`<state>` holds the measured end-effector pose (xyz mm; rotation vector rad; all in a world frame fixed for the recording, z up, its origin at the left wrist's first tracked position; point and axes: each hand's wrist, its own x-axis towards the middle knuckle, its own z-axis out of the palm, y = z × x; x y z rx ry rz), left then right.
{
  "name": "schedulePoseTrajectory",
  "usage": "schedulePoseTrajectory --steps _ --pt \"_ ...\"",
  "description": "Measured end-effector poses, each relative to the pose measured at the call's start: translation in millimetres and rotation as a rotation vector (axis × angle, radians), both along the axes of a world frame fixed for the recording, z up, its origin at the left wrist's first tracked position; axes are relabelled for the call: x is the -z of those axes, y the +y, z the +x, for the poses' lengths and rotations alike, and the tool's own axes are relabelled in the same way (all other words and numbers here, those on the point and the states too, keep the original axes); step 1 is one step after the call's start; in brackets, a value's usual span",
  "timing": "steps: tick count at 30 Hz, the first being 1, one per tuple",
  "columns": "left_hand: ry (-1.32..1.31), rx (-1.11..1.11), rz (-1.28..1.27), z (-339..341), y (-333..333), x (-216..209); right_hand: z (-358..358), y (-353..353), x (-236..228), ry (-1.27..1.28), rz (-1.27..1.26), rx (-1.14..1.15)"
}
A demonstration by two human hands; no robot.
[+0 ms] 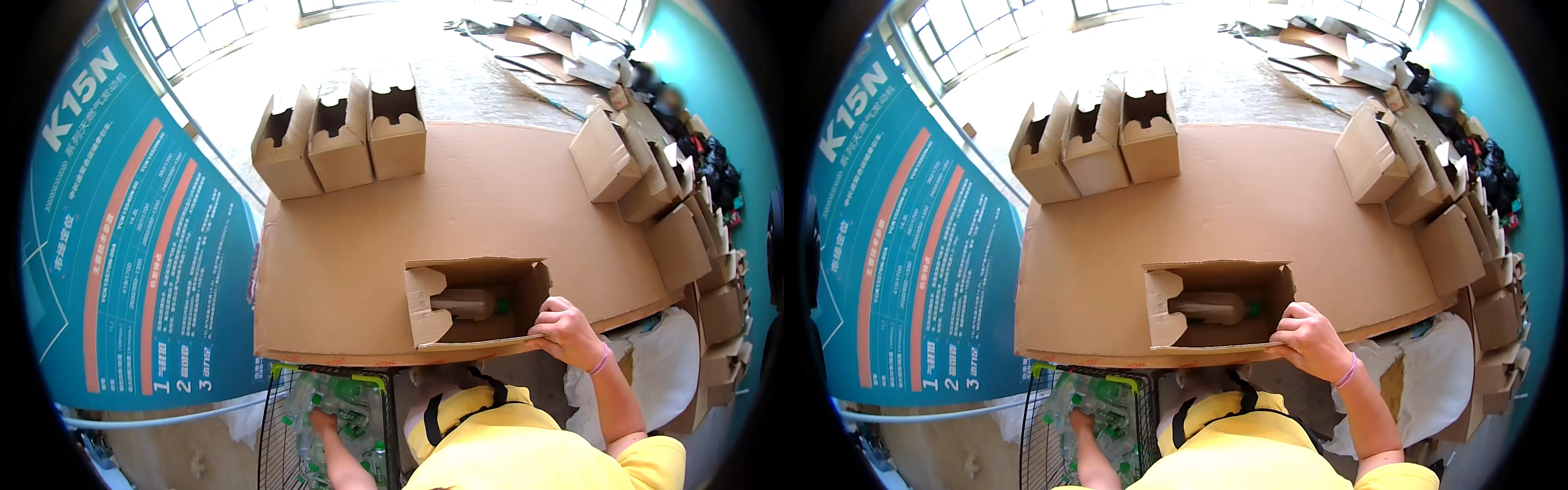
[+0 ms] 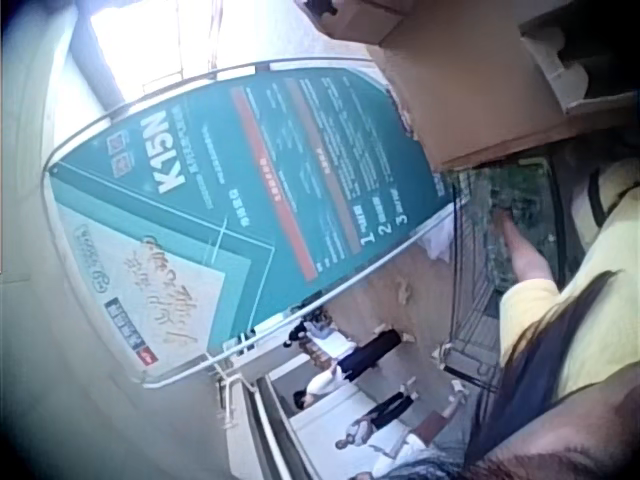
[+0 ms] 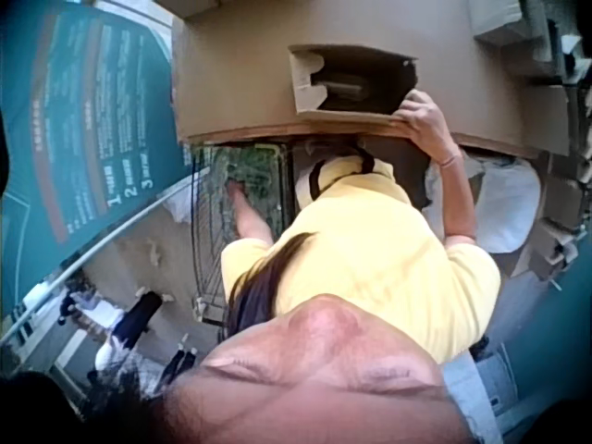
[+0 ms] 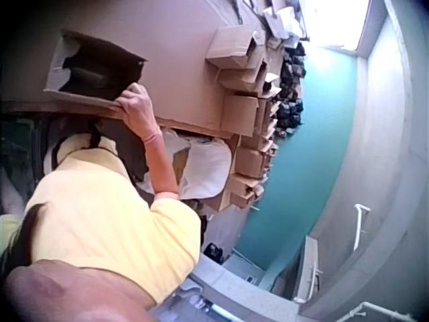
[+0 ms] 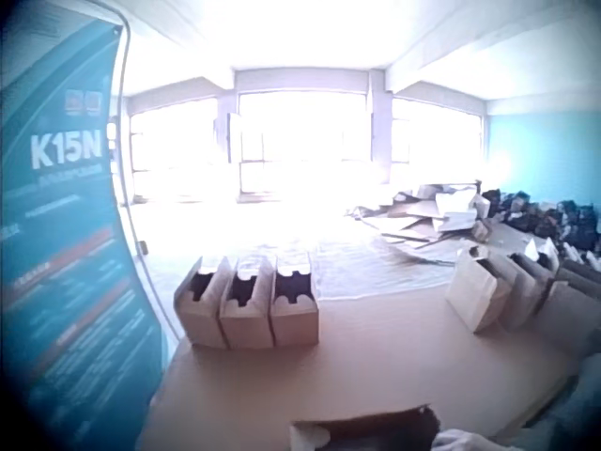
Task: The person places plastic water bottles from a shopping cart into small cardboard boxes, and then moves each filled box to a stack on the table.
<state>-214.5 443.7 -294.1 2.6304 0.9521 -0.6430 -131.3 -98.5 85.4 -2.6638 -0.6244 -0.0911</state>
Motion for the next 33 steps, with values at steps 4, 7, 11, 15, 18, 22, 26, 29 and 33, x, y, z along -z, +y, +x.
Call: schedulePoseTrajectory --steps 4,7,11,15,18,22,26,29,33 --pt "-0.408 -0.151 0.174 20.7 -28.5 -52.4 -6.6 4.3 -1.0 -0.001 -0.032 0.056" --pt "-0.594 0.149 0.51 29.6 -1.5 -28.8 -6.5 7.4 -1.1 -0.014 -0.03 0.064" --pt "-0.227 0.27 0.355 46.7 36.7 -7.3 -5.8 10.1 0.1 -0.018 -0.028 0.087" --pt "0.1 0.274 0.219 75.3 57.2 -9.9 -4.0 10.2 0.7 -0.023 -0.02 0.092" --pt "0.037 0.248 0.176 70.5 68.2 -0.2 -3.4 6.9 1.4 -0.022 -0.023 0.052" --pt "0.013 0.102 0.08 61.8 50.6 -32.2 -4.9 3.0 10.2 -0.043 0.031 0.084" --pt "-0.13 -0.297 -0.372 11.4 67.6 -12.3 -1.4 2.7 4.9 -0.056 0.025 0.017" --pt "-0.323 -0.67 -0.777 -13.6 4.5 -82.8 -2.9 -2.7 8.4 -0.065 0.026 -0.009" --pt "-0.836 -0.821 -1.238 -61.2 -17.8 -88.3 1.0 -6.4 9.8 -0.077 0.059 -0.079"
